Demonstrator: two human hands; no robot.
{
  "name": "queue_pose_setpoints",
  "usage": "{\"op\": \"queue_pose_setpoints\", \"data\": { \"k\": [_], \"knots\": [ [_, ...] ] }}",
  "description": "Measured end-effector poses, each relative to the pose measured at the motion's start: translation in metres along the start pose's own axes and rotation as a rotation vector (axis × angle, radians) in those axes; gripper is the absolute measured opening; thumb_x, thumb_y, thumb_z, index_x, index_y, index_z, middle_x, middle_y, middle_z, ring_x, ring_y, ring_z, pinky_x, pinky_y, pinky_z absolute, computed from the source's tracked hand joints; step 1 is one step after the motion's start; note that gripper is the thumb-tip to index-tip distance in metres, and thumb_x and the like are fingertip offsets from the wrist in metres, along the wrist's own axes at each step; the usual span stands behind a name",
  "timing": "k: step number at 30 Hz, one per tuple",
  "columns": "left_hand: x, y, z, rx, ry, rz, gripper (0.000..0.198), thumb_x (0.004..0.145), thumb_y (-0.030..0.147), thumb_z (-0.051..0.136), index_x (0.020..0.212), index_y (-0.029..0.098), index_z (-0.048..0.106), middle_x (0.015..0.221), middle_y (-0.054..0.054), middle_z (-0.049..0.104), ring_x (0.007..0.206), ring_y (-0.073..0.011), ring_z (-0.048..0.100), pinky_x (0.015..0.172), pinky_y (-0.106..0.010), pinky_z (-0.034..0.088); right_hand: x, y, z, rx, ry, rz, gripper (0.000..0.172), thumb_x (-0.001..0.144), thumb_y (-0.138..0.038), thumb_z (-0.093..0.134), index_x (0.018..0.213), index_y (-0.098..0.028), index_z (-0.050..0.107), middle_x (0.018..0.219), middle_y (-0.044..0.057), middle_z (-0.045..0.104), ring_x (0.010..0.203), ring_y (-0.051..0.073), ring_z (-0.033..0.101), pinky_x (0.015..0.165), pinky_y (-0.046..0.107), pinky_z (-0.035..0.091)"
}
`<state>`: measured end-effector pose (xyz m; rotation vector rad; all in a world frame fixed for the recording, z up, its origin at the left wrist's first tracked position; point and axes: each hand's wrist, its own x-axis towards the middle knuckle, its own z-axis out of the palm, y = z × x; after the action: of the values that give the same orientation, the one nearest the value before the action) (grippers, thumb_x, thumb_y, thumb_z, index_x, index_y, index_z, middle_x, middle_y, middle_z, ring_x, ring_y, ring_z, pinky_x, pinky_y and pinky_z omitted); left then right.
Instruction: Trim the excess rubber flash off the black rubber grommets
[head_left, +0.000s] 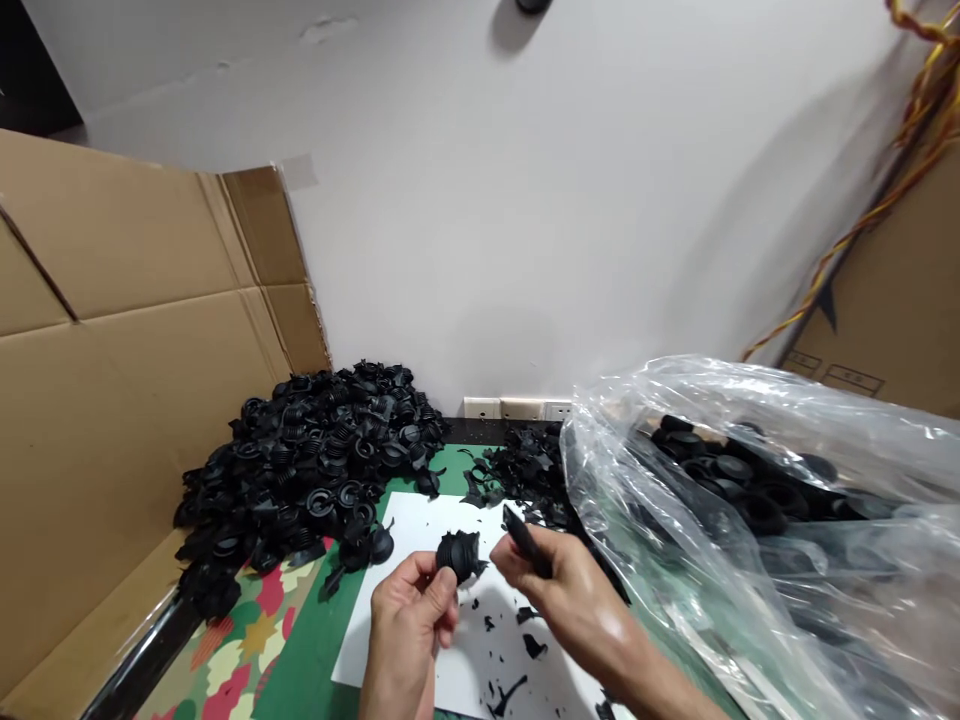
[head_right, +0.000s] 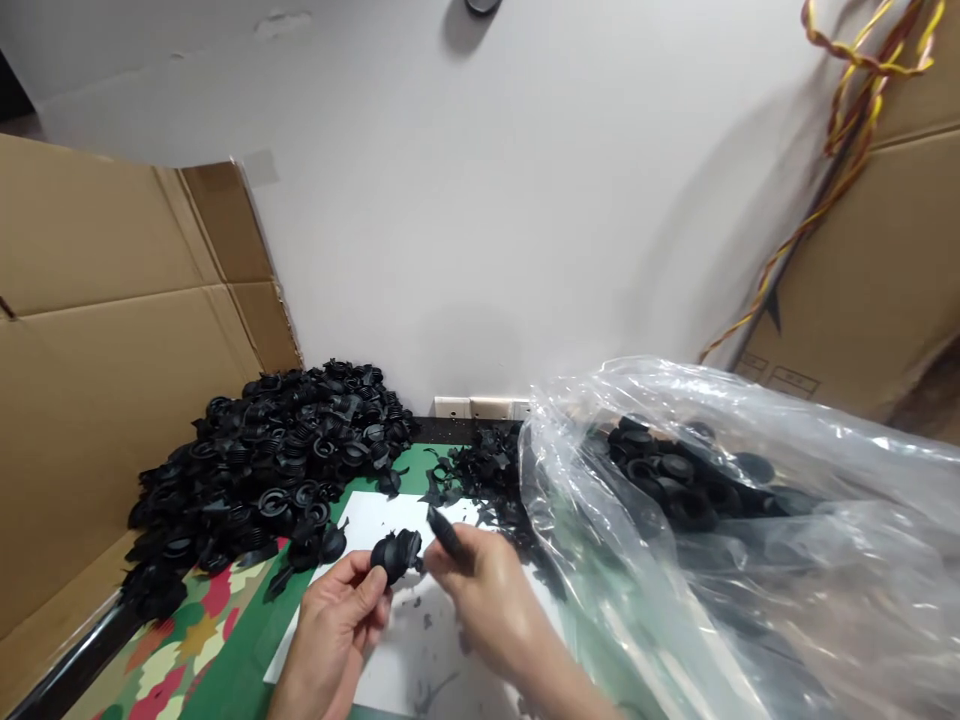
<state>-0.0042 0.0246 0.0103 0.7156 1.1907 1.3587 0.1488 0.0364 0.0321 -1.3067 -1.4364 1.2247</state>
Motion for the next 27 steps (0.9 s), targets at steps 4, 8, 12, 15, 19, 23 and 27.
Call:
{"op": "queue_pose_setpoints", "data": {
  "k": [4,8,12,15,19,23,27],
  "knots": [
    [-0.009,-0.013,0.010,0.120,-0.030,0.146,0.028,0.056,0.039,0.081,0.065,0.014,0.070,0.048,0.004,0.050,0.044,-0.0071,0.037,0.040,-0.017,0.027,-0.014,0.004,0.012,-0.185,0.044,-0.039,0.020,0.080,-0.030,0.045,0.063,-0.020,0.043,0.060,-0.001,0.049,0.058,0.015,0.043,0.053,0.026,0.033],
    [-0.015,-0.024,0.015,0.178,-0.076,0.254,0.034,0.057,0.046,0.079,0.065,0.014,0.070,0.056,0.001,0.054,0.049,-0.0096,0.039,0.044,-0.019,0.029,-0.014,0.014,0.012,-0.287,0.083,-0.162,0.018,0.081,-0.026,0.036,0.064,-0.022,0.040,0.061,0.001,0.053,0.058,0.017,0.048,0.053,0.025,0.035],
    [-0.012,-0.025,0.014,0.218,-0.121,0.112,0.040,0.057,0.051,0.075,0.056,0.013,0.063,0.046,0.002,0.050,0.044,-0.0091,0.036,0.043,-0.020,0.024,-0.015,0.023,0.011,-0.396,0.104,-0.224,0.015,0.071,-0.014,0.040,0.060,-0.023,0.035,0.060,0.001,0.051,0.057,0.018,0.048,0.054,0.026,0.031],
    [-0.005,-0.024,0.014,0.285,-0.082,-0.021,0.032,0.060,0.039,0.074,0.048,0.015,0.056,0.038,0.004,0.044,0.038,-0.0069,0.027,0.040,-0.021,0.015,-0.017,0.026,0.016,-0.463,0.094,-0.239,0.014,0.068,-0.013,0.043,0.061,-0.023,0.036,0.062,0.002,0.053,0.055,0.018,0.049,0.051,0.026,0.029],
    [-0.005,-0.026,0.015,0.280,-0.045,0.064,0.024,0.060,0.027,0.073,0.048,0.017,0.054,0.046,0.005,0.044,0.046,-0.0097,0.035,0.044,-0.020,0.024,-0.017,0.023,0.024,-0.520,0.119,-0.194,0.014,0.068,-0.013,0.046,0.062,-0.023,0.038,0.056,0.000,0.052,0.048,0.016,0.045,0.047,0.024,0.024],
    [-0.021,-0.024,0.013,0.319,-0.016,0.375,0.024,0.069,0.034,0.069,0.054,0.019,0.060,0.058,0.001,0.049,0.057,-0.0156,0.043,0.054,-0.024,0.035,0.001,0.016,0.008,-0.524,0.178,-0.151,0.016,0.067,-0.013,0.048,0.058,-0.023,0.039,0.055,-0.002,0.053,0.051,0.015,0.048,0.048,0.023,0.030],
    [-0.033,-0.015,0.009,0.342,-0.129,0.557,0.027,0.068,0.043,0.071,0.056,0.020,0.064,0.059,0.000,0.051,0.057,-0.0169,0.042,0.056,-0.026,0.035,0.028,0.013,-0.027,-0.550,0.386,0.001,0.016,0.076,-0.017,0.037,0.062,-0.024,0.040,0.053,-0.001,0.048,0.049,0.017,0.046,0.047,0.025,0.030]
  ]
}}
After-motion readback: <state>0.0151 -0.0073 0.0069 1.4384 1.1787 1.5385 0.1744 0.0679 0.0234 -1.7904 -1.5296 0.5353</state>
